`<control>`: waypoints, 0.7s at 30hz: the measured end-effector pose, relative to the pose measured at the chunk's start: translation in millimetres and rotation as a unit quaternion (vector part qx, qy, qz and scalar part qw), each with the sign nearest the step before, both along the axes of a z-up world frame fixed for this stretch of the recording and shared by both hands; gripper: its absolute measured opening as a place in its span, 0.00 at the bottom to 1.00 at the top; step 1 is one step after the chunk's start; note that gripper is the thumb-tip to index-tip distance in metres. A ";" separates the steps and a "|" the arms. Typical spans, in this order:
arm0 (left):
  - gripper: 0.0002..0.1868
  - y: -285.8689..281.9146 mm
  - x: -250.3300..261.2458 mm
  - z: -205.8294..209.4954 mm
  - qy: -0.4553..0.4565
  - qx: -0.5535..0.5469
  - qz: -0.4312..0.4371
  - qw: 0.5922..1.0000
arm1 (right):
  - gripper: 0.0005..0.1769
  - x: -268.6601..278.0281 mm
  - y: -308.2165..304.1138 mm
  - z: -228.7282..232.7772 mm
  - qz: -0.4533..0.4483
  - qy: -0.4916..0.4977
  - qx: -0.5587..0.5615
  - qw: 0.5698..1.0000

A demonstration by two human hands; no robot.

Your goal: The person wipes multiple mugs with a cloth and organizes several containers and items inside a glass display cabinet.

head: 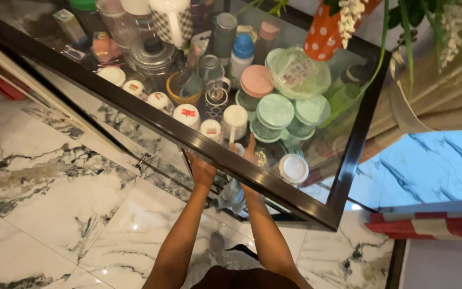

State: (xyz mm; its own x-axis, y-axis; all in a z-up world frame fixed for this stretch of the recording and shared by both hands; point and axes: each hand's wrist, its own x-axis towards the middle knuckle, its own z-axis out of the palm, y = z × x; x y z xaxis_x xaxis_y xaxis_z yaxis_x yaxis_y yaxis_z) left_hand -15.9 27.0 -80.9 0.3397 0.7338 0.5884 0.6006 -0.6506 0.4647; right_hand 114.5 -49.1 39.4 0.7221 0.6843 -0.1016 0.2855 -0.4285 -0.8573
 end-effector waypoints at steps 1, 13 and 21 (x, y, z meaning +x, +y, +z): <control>0.22 1.4 2.1 -1.7 0.004 0.008 0.013 1.000 | 0.49 -2.1 -13.6 4.0 -0.006 0.000 -0.003 1.000; 0.29 -66.6 41.5 30.6 -0.070 0.023 -0.011 0.997 | 0.24 -23.4 -158.3 -52.3 -0.168 -0.003 0.290 0.942; 0.24 -79.7 76.4 -12.6 -0.104 -0.031 -0.175 0.979 | 0.21 11.7 -141.4 -94.4 -0.216 -0.053 0.164 0.961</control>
